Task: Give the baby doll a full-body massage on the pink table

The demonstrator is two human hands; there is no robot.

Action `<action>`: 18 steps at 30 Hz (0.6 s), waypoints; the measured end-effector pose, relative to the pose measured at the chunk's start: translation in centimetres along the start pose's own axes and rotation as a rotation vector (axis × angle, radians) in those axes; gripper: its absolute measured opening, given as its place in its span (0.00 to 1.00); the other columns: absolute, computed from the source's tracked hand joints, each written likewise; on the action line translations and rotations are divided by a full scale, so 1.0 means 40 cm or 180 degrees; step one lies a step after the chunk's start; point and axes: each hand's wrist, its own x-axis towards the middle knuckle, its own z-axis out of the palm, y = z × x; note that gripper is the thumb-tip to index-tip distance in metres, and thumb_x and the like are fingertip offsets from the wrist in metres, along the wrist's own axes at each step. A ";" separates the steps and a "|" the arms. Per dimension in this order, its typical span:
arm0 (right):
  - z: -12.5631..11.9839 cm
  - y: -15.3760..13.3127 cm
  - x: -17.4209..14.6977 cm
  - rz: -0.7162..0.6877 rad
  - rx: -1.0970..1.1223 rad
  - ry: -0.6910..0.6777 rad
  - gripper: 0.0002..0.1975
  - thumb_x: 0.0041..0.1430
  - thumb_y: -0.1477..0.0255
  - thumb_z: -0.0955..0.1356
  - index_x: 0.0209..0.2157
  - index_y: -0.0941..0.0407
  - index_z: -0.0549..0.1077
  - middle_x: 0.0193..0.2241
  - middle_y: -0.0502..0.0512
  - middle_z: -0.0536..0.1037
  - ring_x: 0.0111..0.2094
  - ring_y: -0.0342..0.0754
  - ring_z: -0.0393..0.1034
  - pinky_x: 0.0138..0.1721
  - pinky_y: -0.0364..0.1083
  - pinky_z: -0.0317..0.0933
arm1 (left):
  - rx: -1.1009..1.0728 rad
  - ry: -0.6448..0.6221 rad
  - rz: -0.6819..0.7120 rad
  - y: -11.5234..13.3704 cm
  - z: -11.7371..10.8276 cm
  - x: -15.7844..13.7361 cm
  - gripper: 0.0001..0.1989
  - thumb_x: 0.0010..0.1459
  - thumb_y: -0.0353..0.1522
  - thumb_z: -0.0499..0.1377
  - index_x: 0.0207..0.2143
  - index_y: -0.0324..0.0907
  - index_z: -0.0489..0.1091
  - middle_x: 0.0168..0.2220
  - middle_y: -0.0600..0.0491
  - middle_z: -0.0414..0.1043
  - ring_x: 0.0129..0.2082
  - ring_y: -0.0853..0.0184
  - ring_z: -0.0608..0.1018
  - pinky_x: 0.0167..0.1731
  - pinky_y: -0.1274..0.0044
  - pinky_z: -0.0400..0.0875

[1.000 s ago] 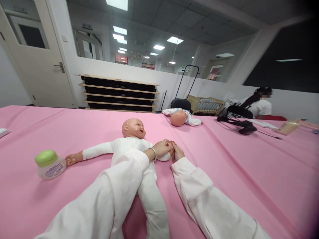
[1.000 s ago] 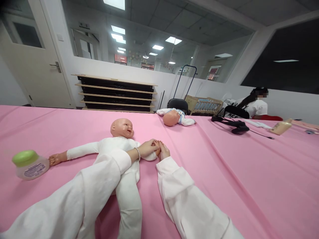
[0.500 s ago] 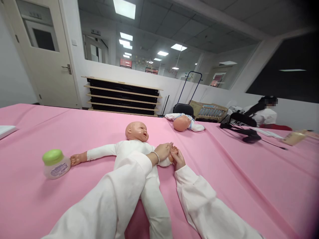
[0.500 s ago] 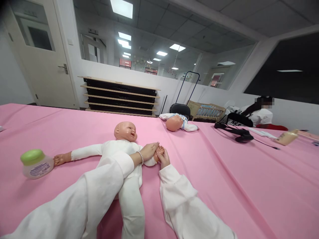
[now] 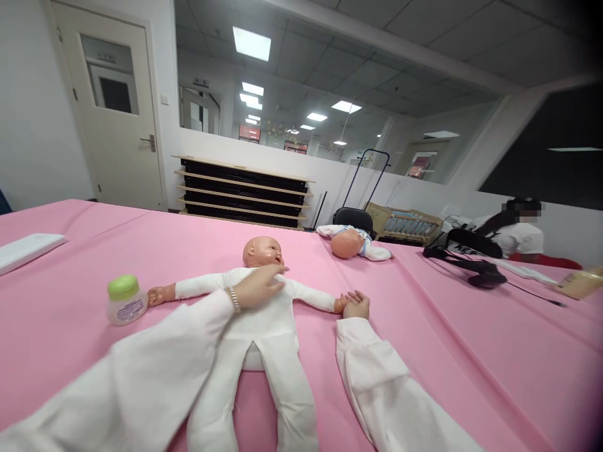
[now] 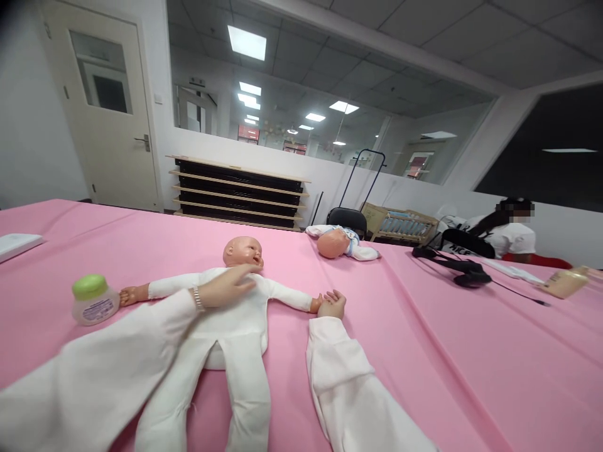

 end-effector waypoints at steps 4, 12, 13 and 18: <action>-0.004 -0.013 -0.003 -0.0255 -0.0243 0.0008 0.18 0.31 0.72 0.63 0.32 0.54 0.61 0.33 0.52 0.65 0.40 0.50 0.63 0.48 0.55 0.56 | 0.1390 0.1251 -0.0735 -0.138 -0.116 -0.146 0.27 0.51 0.26 0.49 0.56 0.39 0.56 0.55 0.47 0.60 0.57 0.60 0.61 0.57 0.69 0.52; 0.022 -0.103 -0.104 -0.3022 -0.1328 -0.0595 0.20 0.43 0.76 0.59 0.41 0.60 0.65 0.48 0.64 0.65 0.51 0.56 0.59 0.50 0.58 0.56 | 0.2379 0.1833 -0.2420 -0.275 -0.146 -0.302 0.24 0.56 0.34 0.47 0.55 0.36 0.59 0.56 0.40 0.58 0.59 0.49 0.53 0.54 0.52 0.44; 0.038 -0.127 -0.128 -0.3175 -0.1351 -0.0693 0.19 0.44 0.77 0.59 0.41 0.60 0.66 0.48 0.63 0.65 0.51 0.55 0.59 0.50 0.58 0.56 | 0.2190 0.1785 -0.2539 -0.278 -0.146 -0.301 0.23 0.56 0.35 0.46 0.53 0.37 0.61 0.55 0.41 0.60 0.58 0.50 0.56 0.53 0.53 0.47; 0.190 -0.302 -0.265 -0.3448 -0.0958 -0.1655 0.14 0.50 0.78 0.57 0.38 0.57 0.68 0.44 0.59 0.68 0.49 0.51 0.62 0.50 0.55 0.56 | 0.1356 0.1696 -0.2890 -0.290 -0.155 -0.290 0.21 0.57 0.37 0.45 0.49 0.38 0.65 0.48 0.41 0.66 0.49 0.52 0.67 0.47 0.62 0.59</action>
